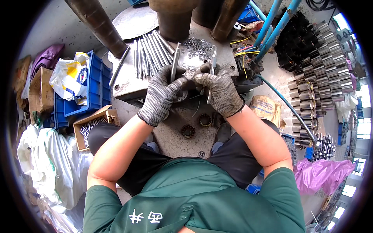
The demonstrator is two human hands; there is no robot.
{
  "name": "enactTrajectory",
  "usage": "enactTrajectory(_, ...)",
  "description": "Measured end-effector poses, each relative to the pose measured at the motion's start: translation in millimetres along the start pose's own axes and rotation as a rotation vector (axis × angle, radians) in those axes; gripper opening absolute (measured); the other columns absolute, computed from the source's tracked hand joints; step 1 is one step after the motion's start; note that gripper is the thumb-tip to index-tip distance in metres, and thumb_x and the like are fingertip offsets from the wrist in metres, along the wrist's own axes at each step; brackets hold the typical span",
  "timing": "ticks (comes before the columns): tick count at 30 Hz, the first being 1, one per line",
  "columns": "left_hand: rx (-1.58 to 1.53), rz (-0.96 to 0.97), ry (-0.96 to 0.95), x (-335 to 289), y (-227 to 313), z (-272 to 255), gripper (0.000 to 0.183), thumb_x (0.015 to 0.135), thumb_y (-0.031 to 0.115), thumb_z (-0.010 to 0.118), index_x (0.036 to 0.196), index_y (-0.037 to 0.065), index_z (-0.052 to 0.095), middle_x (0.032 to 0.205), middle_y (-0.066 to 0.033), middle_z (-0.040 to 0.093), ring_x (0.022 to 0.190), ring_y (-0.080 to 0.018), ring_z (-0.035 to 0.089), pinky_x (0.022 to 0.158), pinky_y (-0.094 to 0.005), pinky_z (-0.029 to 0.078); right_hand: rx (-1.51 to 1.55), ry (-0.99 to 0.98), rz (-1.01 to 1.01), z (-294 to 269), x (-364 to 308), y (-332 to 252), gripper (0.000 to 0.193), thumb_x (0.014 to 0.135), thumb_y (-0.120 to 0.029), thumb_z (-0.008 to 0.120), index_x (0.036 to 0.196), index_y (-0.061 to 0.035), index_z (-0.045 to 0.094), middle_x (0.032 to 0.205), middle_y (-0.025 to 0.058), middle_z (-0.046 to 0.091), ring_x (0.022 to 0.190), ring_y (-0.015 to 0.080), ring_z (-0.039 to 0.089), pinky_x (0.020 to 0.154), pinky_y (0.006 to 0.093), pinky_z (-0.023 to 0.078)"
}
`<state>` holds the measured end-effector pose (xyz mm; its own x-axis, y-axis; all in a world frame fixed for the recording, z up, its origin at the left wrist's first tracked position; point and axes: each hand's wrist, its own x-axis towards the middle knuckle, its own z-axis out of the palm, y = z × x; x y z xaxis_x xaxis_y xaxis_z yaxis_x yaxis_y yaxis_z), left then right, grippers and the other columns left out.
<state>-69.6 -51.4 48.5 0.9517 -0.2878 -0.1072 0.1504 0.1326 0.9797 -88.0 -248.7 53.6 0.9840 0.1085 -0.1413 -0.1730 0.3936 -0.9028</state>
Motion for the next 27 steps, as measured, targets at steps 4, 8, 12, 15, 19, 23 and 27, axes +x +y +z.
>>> enactTrajectory(4,0.09,0.067,-0.068,1.0,-5.7,1.1,0.028,0.095,0.006,0.074,0.121,0.001,0.063,0.094,-0.0031,0.068,0.075,-0.0073,0.062,0.066,-0.0219,0.054,-0.032,-0.007,0.001,10.9,-2.6,-1.0,0.015,0.088,-0.005,0.073,0.101,-0.0026,0.065,0.091,0.0062,0.07,0.077,0.014,0.065,0.073,0.0272,0.054)
enactTrajectory(8,0.07,0.101,-0.067,1.3,-8.3,2.4,0.025,0.095,0.001,0.071,0.119,0.001,0.063,0.094,-0.0029,0.067,0.078,-0.0071,0.062,0.07,-0.0223,0.054,0.065,0.006,0.062,11.9,-6.7,0.8,0.017,0.089,-0.005,0.073,0.104,-0.0023,0.065,0.095,0.0055,0.07,0.081,0.0144,0.068,0.074,0.0261,0.055)
enactTrajectory(12,0.01,0.124,-0.089,-2.4,-5.7,2.4,0.023,0.095,-0.002,0.069,0.118,0.001,0.063,0.094,-0.0016,0.065,0.079,-0.0068,0.061,0.071,-0.0222,0.054,0.096,0.04,0.086,14.1,-8.8,-0.6,0.018,0.09,-0.006,0.074,0.105,-0.0029,0.064,0.094,0.0044,0.069,0.082,0.013,0.067,0.075,0.0259,0.055)
enactTrajectory(15,-0.01,0.08,-0.079,-4.4,-1.9,1.9,0.022,0.097,0.0,0.068,0.118,0.001,0.065,0.094,-0.002,0.067,0.08,-0.0061,0.061,0.071,-0.0221,0.054,-0.321,0.062,-0.103,15.7,-7.4,-0.4,0.019,0.089,-0.007,0.078,0.102,-0.0041,0.064,0.091,0.0027,0.066,0.08,0.0094,0.062,0.076,0.0269,0.054)
enactTrajectory(19,-0.077,0.076,-0.064,-3.6,-1.7,3.9,0.022,0.097,0.003,0.067,0.119,0.0,0.067,0.094,-0.0026,0.069,0.079,-0.0062,0.062,0.071,-0.0229,0.055,-0.644,0.077,-0.279,9.0,-3.3,4.3,0.02,0.088,-0.007,0.078,0.101,-0.004,0.063,0.089,0.0016,0.065,0.081,0.0094,0.06,0.076,0.0274,0.053)
enactTrajectory(23,-0.067,0.07,-0.065,-4.0,-2.8,1.8,0.019,0.097,0.002,0.067,0.116,0.0,0.066,0.093,-0.002,0.069,0.078,-0.0067,0.062,0.071,-0.0229,0.055,-0.601,0.071,-0.266,10.3,-4.4,5.7,0.021,0.087,-0.007,0.079,0.1,-0.0042,0.063,0.088,0.0014,0.064,0.082,0.0098,0.059,0.076,0.0281,0.052)
enactTrajectory(27,-0.089,0.026,-0.118,-3.2,-6.4,-2.5,0.014,0.096,0.005,0.07,0.109,0.002,0.065,0.089,-0.0023,0.069,0.076,-0.0083,0.064,0.069,-0.0221,0.054,-0.447,0.054,-0.208,9.8,-6.6,3.9,0.02,0.087,-0.006,0.077,0.1,-0.0038,0.062,0.086,0.002,0.063,0.079,0.0108,0.06,0.073,0.0279,0.052)
